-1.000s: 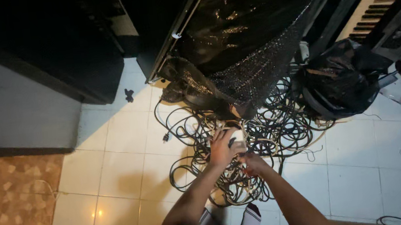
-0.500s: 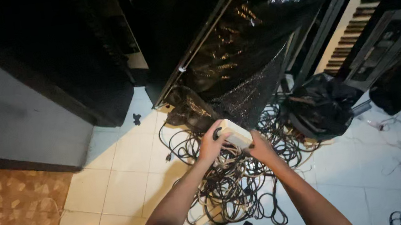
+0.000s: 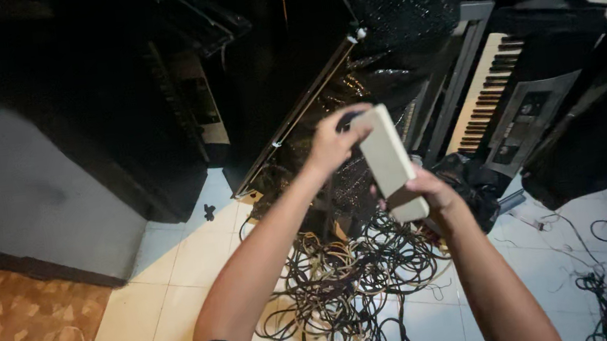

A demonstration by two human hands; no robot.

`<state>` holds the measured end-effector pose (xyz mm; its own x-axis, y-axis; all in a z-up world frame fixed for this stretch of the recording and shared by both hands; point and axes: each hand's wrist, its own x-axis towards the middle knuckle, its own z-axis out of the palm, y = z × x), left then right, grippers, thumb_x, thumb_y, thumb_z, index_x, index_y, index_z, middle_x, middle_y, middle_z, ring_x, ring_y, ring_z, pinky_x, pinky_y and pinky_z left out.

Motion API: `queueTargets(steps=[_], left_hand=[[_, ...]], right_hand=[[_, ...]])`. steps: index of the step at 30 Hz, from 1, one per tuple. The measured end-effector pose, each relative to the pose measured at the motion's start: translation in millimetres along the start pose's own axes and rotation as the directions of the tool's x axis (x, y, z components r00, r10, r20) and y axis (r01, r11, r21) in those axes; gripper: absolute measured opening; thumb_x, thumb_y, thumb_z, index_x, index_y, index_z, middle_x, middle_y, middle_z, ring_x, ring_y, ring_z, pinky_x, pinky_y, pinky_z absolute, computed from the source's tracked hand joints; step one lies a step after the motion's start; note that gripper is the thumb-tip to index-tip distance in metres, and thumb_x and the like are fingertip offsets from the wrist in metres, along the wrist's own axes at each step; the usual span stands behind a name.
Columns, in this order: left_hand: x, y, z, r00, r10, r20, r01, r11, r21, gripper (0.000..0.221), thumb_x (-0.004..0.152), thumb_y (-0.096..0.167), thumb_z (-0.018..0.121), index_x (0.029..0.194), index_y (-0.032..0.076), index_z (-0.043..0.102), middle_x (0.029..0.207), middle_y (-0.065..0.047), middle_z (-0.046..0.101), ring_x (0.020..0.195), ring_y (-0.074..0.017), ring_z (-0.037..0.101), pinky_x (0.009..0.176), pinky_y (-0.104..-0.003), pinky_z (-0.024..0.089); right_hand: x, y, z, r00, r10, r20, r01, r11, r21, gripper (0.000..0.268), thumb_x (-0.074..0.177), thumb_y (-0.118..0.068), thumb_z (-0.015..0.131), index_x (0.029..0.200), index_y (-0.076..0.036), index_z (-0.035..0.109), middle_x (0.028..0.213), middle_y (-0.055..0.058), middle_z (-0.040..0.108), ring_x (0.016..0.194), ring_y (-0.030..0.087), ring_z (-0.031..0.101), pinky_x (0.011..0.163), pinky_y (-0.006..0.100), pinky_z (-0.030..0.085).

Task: The person winds a long black power cord with an attached power strip into a coil by hand and places it into a white plastic bin.

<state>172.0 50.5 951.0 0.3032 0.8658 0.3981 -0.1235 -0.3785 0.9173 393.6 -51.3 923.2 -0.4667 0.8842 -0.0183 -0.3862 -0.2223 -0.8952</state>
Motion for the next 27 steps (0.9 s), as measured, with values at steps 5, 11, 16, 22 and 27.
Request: queueTargets(steps=[5, 11, 16, 22, 27], left_hand=[[62, 117, 3, 0.929, 0.364, 0.062, -0.369, 0.919, 0.138, 0.037, 0.095, 0.03, 0.077, 0.127, 0.01, 0.071, 0.119, -0.007, 0.077, 0.106, -0.0165, 0.073, 0.094, -0.034, 0.06], [149, 206, -5, 0.949, 0.315, -0.028, -0.286, 0.893, 0.348, 0.038, 0.098, 0.04, 0.07, 0.116, 0.007, 0.077, 0.103, -0.011, 0.079, 0.096, -0.0252, 0.072, 0.09, -0.039, 0.058], [163, 169, -13, 0.855, 0.503, -0.124, -0.484, 0.861, 0.158, 0.049, 0.104, 0.044, 0.059, 0.125, 0.0, 0.065, 0.118, -0.011, 0.074, 0.114, -0.0231, 0.071, 0.102, -0.038, 0.054], [40, -30, 17, 0.995, 0.058, -0.08, -0.068, 0.99, -0.125, 0.03, 0.106, 0.022, 0.047, 0.125, 0.004, 0.063, 0.083, -0.001, 0.066, 0.08, -0.0153, 0.065, 0.081, -0.033, 0.055], [-82, -162, 24, 0.97, -0.242, -0.025, 0.243, 0.965, 0.095, 0.042, 0.094, 0.01, 0.055, 0.133, -0.003, 0.06, 0.115, -0.024, 0.068, 0.103, -0.0337, 0.066, 0.089, -0.043, 0.054]], right_hand=[[-2, -104, 47, 0.984, -0.166, -0.061, 0.149, 0.963, -0.226, 0.092, 0.067, -0.04, 0.077, 0.145, -0.001, 0.047, 0.105, 0.018, 0.068, 0.085, 0.026, 0.072, 0.075, 0.041, 0.063], [7, -203, 95, 0.878, -0.478, 0.001, 0.439, 0.805, -0.399, 0.077, 0.08, -0.035, 0.078, 0.14, 0.006, 0.052, 0.114, 0.015, 0.064, 0.098, 0.025, 0.067, 0.084, 0.041, 0.059], [18, -218, 133, 0.834, -0.55, -0.037, 0.449, 0.717, -0.534, 0.072, 0.079, -0.032, 0.075, 0.138, 0.002, 0.052, 0.113, 0.01, 0.061, 0.1, 0.021, 0.064, 0.08, 0.038, 0.059], [14, -180, 116, 0.867, -0.455, -0.202, 0.361, 0.854, -0.375, 0.067, 0.08, -0.029, 0.072, 0.136, 0.0, 0.05, 0.114, 0.013, 0.061, 0.101, 0.025, 0.064, 0.085, 0.039, 0.059], [-5, -125, 75, 0.894, -0.389, -0.225, 0.328, 0.907, -0.265, 0.075, 0.082, -0.024, 0.071, 0.15, -0.005, 0.045, 0.126, 0.011, 0.061, 0.113, 0.02, 0.063, 0.096, 0.035, 0.052]])
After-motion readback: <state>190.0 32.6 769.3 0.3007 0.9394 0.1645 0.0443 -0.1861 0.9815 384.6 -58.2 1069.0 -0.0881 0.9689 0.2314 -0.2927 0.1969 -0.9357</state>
